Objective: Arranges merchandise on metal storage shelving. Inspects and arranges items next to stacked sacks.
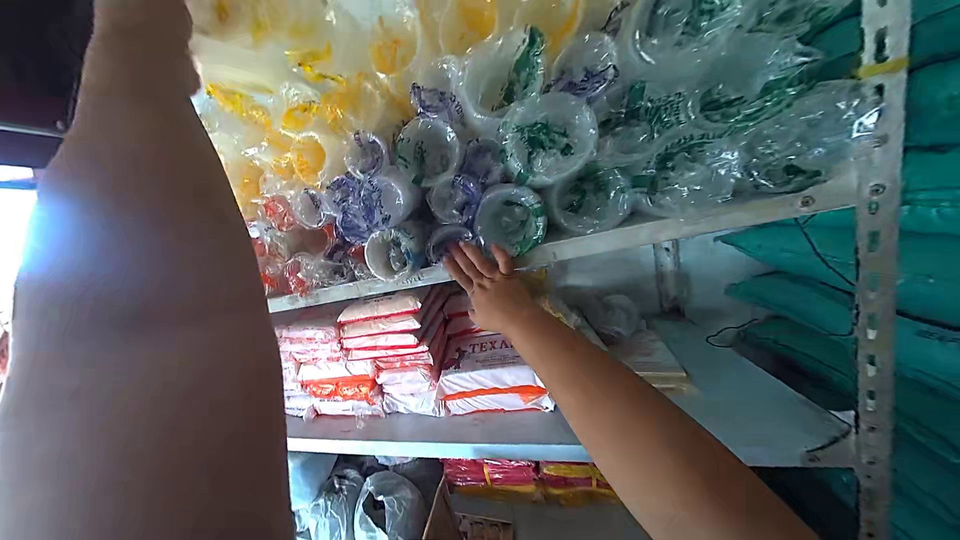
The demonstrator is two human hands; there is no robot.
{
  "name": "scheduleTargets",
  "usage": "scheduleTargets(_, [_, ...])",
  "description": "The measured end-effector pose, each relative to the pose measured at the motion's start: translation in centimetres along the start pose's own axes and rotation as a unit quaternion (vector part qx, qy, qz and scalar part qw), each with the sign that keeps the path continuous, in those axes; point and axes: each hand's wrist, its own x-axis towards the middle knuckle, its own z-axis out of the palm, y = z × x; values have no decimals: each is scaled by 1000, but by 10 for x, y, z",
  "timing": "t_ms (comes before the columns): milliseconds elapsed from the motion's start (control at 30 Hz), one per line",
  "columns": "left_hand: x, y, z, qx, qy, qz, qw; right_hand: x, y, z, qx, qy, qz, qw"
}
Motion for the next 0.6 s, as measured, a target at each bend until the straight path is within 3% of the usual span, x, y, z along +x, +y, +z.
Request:
scheduleTargets(100, [-4, 21, 30, -67, -34, -85, 994, -3, 0, 0, -6, -1, 2, 1000])
scheduleTargets(167, [-14, 8, 39, 57, -93, -99, 989, -4, 1, 5, -21, 32, -4, 999])
scheduleTargets(233, [-25, -24, 50, 158, -96, -63, 981, -4, 0, 8, -32, 47, -6, 998])
scheduleTargets(333, [-40, -50, 57, 29, -46, -94, 994, -4, -1, 8, -41, 56, -9, 998])
scheduleTargets(467, [-54, -61, 65, 20, -64, -29, 997, -4, 0, 8, -42, 50, -10, 998])
scheduleTargets(600, [-60, -45, 78, 65, -29, 74, 995, -5, -3, 7, -51, 55, 0, 997])
